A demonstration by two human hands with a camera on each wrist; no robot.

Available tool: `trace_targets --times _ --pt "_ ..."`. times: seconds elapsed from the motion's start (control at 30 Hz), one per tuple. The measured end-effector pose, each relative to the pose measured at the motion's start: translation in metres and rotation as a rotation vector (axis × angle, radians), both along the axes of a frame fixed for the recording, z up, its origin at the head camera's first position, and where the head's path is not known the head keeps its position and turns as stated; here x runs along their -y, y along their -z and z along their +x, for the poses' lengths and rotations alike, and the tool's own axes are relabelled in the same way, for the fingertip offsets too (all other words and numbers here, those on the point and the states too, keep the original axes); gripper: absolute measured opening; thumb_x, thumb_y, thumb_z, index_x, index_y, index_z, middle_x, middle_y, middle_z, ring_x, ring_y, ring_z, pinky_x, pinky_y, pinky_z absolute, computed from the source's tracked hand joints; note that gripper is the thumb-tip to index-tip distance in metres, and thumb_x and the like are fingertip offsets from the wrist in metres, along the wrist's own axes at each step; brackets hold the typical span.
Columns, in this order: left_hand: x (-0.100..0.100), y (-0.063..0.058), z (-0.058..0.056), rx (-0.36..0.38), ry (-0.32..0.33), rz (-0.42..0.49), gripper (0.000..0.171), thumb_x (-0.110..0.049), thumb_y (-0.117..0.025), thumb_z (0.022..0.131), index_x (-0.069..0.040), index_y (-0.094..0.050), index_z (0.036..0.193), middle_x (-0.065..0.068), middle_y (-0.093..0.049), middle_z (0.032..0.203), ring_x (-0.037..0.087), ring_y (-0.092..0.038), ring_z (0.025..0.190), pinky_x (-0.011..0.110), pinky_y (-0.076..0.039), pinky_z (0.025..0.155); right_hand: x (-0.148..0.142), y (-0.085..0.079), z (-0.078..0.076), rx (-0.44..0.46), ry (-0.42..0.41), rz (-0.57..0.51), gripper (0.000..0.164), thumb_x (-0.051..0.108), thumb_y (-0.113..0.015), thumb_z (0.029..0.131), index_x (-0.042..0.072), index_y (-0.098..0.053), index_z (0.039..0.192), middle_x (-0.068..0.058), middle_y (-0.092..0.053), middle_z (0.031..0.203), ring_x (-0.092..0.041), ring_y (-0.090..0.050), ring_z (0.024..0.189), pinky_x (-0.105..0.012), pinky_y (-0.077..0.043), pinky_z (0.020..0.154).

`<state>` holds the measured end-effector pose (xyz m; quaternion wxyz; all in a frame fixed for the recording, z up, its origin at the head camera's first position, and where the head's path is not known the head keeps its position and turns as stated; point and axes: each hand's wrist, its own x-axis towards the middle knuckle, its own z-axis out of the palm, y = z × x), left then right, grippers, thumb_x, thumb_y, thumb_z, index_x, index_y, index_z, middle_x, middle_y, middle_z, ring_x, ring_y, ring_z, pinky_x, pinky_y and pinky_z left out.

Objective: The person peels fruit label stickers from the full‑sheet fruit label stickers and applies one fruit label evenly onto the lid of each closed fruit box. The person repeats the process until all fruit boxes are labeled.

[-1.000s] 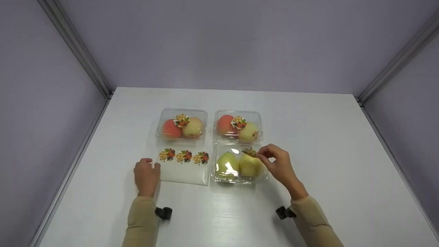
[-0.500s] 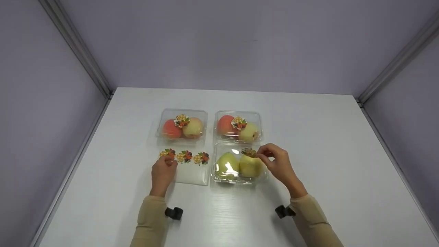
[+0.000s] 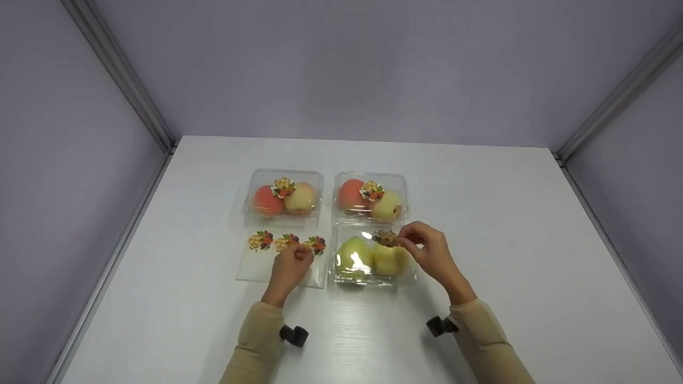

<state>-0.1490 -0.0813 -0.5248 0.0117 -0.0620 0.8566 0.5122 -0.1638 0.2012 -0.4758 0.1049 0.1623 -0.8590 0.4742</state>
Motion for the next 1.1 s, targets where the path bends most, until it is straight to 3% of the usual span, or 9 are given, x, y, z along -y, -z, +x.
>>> trace_targets --times 0.27,0.5,0.73,1.1 --pt "-0.014 -0.005 -0.003 0.09 0.127 0.162 0.023 -0.013 -0.058 0.094 0.002 -0.065 0.109 0.017 -0.07 0.098 0.013 -0.067 0.078 0.024 -0.053 0.069 -0.002 -0.007 -0.006 0.138 -0.074 0.031 0.008 0.006 -0.067 0.087 -0.001 -0.063 0.087 -0.016 -0.066 0.083 0.001 -0.053 0.069 -0.014 -0.048 0.065" --pt "-0.021 -0.004 -0.004 0.095 0.169 0.156 0.025 -0.013 -0.058 0.091 0.002 -0.066 0.11 0.019 -0.07 0.1 0.014 -0.066 0.081 0.024 -0.052 0.069 -0.006 -0.01 -0.016 0.288 -0.238 0.028 0.015 0.007 -0.061 0.092 -0.008 -0.058 0.093 -0.021 -0.061 0.088 -0.003 -0.055 0.07 -0.02 -0.05 0.063" --pt "-0.024 -0.003 -0.003 0.072 0.176 0.137 0.024 -0.01 -0.06 0.09 0.004 -0.065 0.109 0.022 -0.069 0.102 0.021 -0.066 0.089 0.028 -0.054 0.072 -0.005 -0.011 -0.022 0.403 -0.294 0.053 0.015 0.007 -0.059 0.093 -0.007 -0.058 0.096 -0.017 -0.061 0.088 -0.006 -0.054 0.07 -0.019 -0.048 0.063" --pt "-0.025 -0.005 -0.003 0.041 0.18 0.17 0.022 -0.005 -0.06 0.088 0.007 -0.066 0.106 0.024 -0.071 0.096 0.011 -0.064 0.077 0.024 -0.053 0.068 0.001 -0.013 -0.028 0.404 -0.314 0.096 0.013 0.007 -0.06 0.093 -0.007 -0.06 0.093 -0.019 -0.061 0.086 -0.006 -0.052 0.068 -0.019 -0.046 0.06"
